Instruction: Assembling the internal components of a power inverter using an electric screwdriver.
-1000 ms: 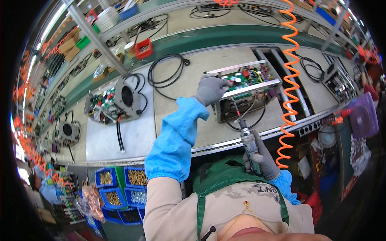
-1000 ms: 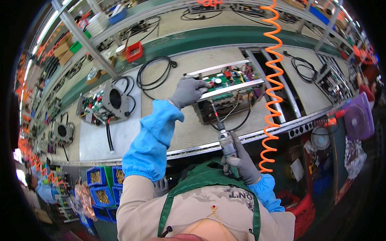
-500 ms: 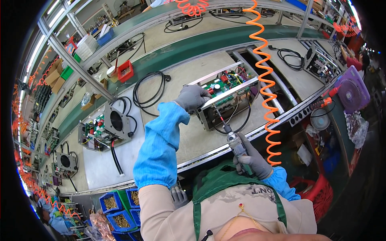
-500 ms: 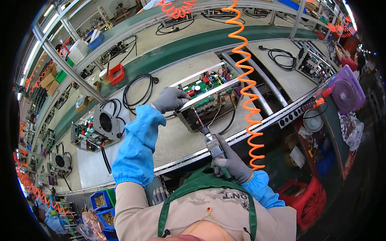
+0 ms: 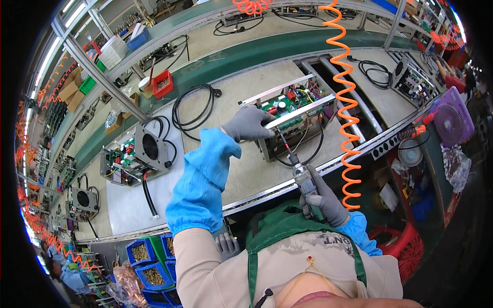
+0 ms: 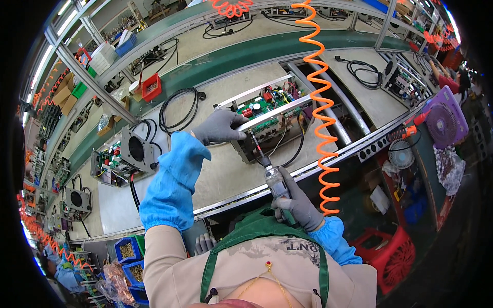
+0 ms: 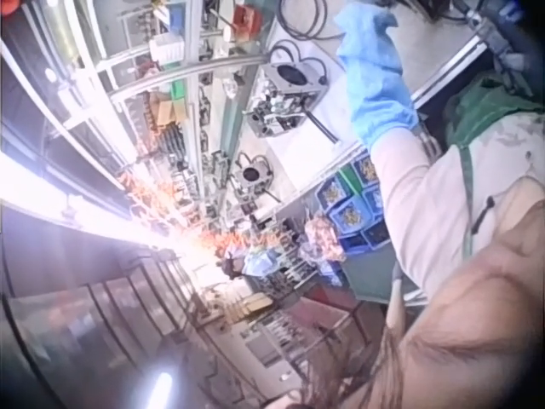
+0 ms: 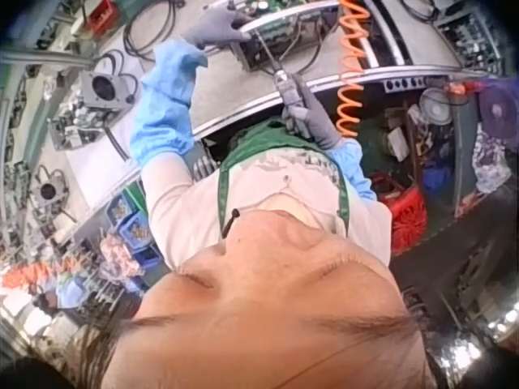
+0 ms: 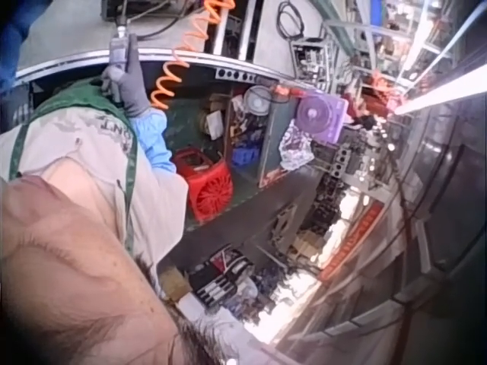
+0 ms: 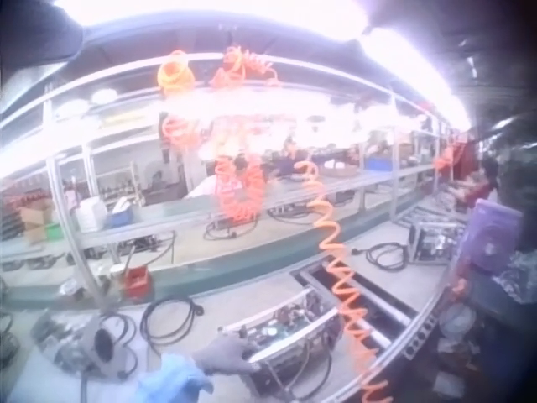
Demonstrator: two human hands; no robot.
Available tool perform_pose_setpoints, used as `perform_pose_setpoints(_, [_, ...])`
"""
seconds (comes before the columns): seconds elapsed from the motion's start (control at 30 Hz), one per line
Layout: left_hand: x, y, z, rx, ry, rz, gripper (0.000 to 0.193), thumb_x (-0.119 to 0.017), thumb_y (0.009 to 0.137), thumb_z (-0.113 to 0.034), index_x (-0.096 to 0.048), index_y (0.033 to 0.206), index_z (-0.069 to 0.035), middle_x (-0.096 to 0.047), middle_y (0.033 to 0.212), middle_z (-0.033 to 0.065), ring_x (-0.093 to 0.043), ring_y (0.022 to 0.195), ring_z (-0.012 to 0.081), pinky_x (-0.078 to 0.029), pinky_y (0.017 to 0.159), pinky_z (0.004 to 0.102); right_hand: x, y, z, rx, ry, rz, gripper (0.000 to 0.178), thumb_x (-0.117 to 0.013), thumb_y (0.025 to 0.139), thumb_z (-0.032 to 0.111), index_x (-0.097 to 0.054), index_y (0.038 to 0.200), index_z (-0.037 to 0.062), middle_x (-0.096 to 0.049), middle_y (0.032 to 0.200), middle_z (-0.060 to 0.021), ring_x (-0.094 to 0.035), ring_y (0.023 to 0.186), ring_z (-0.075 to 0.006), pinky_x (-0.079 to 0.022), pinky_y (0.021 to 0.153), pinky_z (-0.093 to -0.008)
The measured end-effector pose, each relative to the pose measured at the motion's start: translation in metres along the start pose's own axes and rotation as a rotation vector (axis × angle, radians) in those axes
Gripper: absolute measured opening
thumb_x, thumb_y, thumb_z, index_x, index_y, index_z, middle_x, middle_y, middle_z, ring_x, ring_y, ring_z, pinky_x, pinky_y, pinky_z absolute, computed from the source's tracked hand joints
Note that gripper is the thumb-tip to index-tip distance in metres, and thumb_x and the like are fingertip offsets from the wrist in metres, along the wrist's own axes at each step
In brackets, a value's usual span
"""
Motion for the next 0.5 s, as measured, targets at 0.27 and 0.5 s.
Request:
perform_pose_setpoints(0.27, [-0.007,-0.006,-0.002,0.043,0.055,-0.282,0.034,-0.066,0.071,-0.033,-0.072,0.101,-0.017,-0.07,0.087,0.0058,-0.063,0.088,0.0235,-0.038,0.093,0.0372,-0.004,-0.003,-0.002,0.041,-0.006,-0.043,0.089,-0.055,0.075,0.011,-0.01,0.151,0.0209,-0.056,0.085,-0.0114,-0.057,0.063,-0.0152,-0.049,0.058,-0.0288])
perform_pose_setpoints(0.5, [-0.003,-0.007,-0.009,0.031,0.093,-0.31,0.036,-0.071,0.069,-0.026,-0.07,0.101,-0.008,-0.069,0.086,0.0127,-0.065,0.08,0.0265,-0.049,0.077,0.0351,-0.009,-0.004,0.0,0.034,0.025,-0.069,0.089,-0.056,0.075,0.011,-0.011,0.151,0.0168,-0.056,0.083,-0.0109,-0.057,0.06,-0.0154,-0.049,0.057,-0.0286])
Point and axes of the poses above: each hand's wrist, its own y-axis towards the middle knuckle, its own x-axis out of the back of the hand, z = x × y, the point moved 6 cm from there along y, towards the middle knuckle
